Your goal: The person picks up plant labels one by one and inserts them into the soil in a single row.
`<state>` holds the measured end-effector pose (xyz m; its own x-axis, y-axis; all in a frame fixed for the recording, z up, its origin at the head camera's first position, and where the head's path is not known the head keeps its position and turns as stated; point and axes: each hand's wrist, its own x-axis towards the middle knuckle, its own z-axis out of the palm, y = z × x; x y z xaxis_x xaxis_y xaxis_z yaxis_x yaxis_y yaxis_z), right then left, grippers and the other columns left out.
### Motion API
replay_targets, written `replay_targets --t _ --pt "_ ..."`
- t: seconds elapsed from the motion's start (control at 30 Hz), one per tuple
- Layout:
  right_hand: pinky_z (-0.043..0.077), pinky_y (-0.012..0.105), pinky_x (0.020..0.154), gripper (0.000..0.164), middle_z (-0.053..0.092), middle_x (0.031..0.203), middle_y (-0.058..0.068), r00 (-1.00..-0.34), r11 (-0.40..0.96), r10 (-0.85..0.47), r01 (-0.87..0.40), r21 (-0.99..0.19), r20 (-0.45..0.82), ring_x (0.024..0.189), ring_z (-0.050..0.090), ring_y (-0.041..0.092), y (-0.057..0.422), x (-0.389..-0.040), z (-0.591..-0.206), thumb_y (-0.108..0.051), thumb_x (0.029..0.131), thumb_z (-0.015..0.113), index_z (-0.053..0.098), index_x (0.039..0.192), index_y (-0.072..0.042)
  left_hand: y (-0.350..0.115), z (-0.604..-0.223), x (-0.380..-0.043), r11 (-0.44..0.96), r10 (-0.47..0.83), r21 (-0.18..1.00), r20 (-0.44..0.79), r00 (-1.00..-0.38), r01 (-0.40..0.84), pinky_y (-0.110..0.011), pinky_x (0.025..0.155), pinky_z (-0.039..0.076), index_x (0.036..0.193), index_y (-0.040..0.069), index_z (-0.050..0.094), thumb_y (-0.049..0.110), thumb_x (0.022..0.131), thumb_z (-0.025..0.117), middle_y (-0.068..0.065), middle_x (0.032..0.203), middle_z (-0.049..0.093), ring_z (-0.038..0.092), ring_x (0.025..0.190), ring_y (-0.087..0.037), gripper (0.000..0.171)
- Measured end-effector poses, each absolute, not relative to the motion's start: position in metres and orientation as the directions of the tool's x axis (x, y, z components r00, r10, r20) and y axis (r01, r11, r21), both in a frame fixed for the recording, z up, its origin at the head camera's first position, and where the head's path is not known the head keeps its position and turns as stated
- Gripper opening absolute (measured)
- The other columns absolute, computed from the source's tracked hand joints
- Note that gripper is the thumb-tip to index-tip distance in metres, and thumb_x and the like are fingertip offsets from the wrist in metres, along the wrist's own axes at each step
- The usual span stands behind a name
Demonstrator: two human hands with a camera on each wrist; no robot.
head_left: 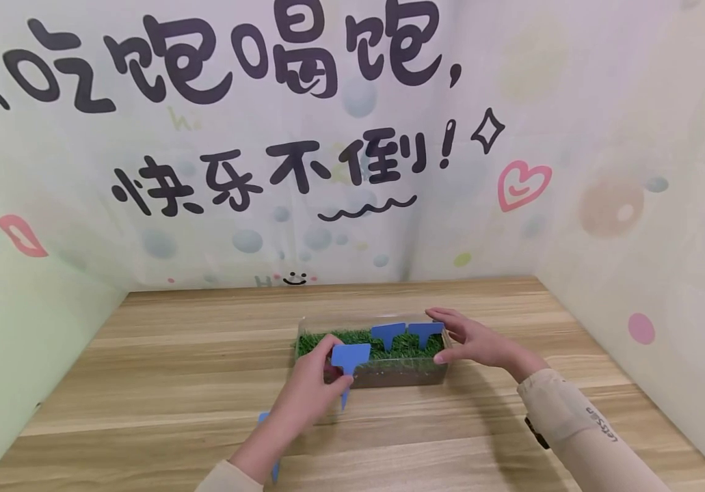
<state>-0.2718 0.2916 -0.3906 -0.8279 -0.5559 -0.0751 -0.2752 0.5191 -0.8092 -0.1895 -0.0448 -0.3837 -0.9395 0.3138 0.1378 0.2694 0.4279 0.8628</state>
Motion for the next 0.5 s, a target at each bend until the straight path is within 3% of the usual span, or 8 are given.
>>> replay_targets --t 0.5 --pt "0.016 0.064 0.120 0.090 0.012 0.164 0.023 -0.822 0.527 -0.565 -0.298 -0.796 -0.066 0.150 0.013 0.051 0.291 -0.271 -0.390 -0.024 0.090 0.075 0.020 0.159 -0.005 -0.043 -0.378 -0.204 0.398 0.175 0.874 0.225 -0.958 0.278 -0.027 0.070 0.050 0.105 0.011 0.060 0.008 0.094 0.066 -0.010 0.106 0.071 0.066 0.100 -0.024 0.013"
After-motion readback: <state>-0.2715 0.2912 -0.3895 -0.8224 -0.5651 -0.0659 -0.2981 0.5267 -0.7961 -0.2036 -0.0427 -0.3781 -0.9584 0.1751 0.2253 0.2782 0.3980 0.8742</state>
